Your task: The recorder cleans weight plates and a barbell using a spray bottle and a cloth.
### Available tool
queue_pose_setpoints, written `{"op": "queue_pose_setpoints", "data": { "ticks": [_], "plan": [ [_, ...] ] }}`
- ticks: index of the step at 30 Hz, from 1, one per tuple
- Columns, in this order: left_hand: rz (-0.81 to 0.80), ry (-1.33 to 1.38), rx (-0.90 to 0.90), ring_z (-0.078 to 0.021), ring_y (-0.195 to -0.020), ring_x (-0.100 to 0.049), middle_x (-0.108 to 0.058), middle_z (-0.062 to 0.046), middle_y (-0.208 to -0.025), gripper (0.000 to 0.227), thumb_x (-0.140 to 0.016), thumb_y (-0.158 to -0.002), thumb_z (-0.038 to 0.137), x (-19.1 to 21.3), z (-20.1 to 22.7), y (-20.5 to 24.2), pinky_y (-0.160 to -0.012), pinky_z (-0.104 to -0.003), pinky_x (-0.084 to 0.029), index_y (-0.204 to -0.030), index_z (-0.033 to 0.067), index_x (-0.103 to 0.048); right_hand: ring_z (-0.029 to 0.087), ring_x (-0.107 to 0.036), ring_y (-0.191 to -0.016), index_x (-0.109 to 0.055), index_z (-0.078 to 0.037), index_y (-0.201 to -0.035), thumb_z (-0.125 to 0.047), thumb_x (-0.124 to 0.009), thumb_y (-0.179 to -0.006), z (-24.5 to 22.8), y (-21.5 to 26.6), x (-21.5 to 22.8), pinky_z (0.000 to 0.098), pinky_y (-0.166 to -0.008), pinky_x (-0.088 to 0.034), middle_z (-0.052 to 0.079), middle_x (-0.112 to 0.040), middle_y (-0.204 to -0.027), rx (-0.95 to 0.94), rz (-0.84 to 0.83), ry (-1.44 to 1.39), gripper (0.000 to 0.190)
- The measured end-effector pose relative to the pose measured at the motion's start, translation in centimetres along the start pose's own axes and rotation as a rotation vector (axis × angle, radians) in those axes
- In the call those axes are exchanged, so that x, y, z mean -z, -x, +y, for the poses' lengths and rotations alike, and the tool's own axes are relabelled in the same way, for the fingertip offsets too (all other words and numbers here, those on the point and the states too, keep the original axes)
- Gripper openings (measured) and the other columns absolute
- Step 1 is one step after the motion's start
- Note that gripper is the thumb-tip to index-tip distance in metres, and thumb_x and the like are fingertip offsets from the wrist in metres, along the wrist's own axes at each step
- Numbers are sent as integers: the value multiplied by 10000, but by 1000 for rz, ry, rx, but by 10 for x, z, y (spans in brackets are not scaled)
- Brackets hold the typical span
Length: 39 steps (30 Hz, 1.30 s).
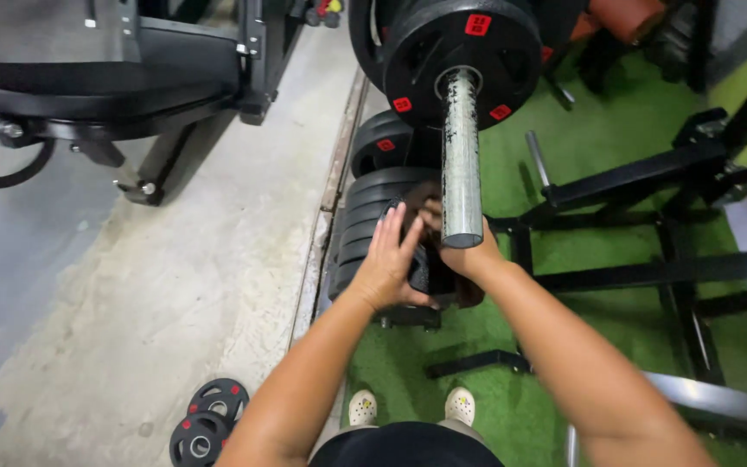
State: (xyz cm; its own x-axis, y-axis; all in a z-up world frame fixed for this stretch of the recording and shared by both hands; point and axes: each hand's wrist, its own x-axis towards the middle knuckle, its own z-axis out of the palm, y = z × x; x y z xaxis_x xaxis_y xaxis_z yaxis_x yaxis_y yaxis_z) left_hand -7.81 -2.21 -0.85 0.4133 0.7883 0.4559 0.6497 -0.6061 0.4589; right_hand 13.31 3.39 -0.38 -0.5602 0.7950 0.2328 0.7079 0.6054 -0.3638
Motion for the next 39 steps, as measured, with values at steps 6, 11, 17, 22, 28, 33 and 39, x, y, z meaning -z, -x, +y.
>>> {"op": "queue_pose_setpoints", "data": {
  "ticks": [6,11,17,22,28,33,39],
  "plan": [
    [122,398,261,-389,-1434,-478,-528,-231,-1556,723,-442,-1046,536,-5,-75,-42,-1223,-508,-303,-1606,86,-363,441,-406,-1332,-546,-167,-1448,-87,-746,-607,-69,-24,-20,480,-1103,-350,170,-432,-1581,-265,-28,198,868],
    [-301,442,533,-385,-1257,-623,-642,-231,-1380,677,-323,-1033,596,49,-43,-74,-1123,-488,-440,-1485,148,-555,357,-438,-1428,-618,-151,-1314,-151,-703,-755,-119,-11,-13,502,-1174,-390,49,-554,-1453,-178,-173,419,566],
    [-363,-4,248,-372,-1363,-492,-483,-127,-1540,612,-464,-991,572,18,-67,-60,-1133,-520,-396,-1382,131,-631,270,-512,-1331,-626,-197,-1377,-195,-729,-752,-109,61,0,528,-1132,-391,-12,-597,-1379,174,-89,473,634],
    [-338,-153,96,-407,-1369,-475,-429,-113,-1581,607,-591,-916,451,0,-74,-51,-1097,-533,-412,-1424,118,-577,279,-522,-1310,-635,-243,-1333,-180,-793,-680,-74,102,32,518,-1118,-391,-20,-595,-1401,137,-94,404,676],
    [-359,-9,297,-416,-1431,-413,-386,-79,-1627,588,-394,-1012,523,18,-49,-63,-1150,-552,-347,-1441,164,-576,353,-513,-1297,-601,-172,-1392,-125,-838,-572,-107,50,24,508,-1058,-415,67,-554,-1435,-193,-9,417,854],
    [-458,-2,443,-400,-1500,-279,-319,-18,-1649,718,-240,-977,661,33,-41,-69,-1193,-583,-236,-1458,232,-555,366,-486,-1286,-623,-157,-1313,-259,-834,-665,-138,20,-7,600,-1033,-374,63,-574,-1333,-98,15,387,690],
    [-477,77,449,-396,-1483,-330,-332,3,-1653,704,-216,-994,651,33,-58,-68,-1206,-506,-272,-1399,240,-620,361,-514,-1192,-686,-186,-1261,-208,-738,-674,-103,41,21,546,-1042,-392,76,-583,-1334,-50,-152,445,589]
  ]
}}
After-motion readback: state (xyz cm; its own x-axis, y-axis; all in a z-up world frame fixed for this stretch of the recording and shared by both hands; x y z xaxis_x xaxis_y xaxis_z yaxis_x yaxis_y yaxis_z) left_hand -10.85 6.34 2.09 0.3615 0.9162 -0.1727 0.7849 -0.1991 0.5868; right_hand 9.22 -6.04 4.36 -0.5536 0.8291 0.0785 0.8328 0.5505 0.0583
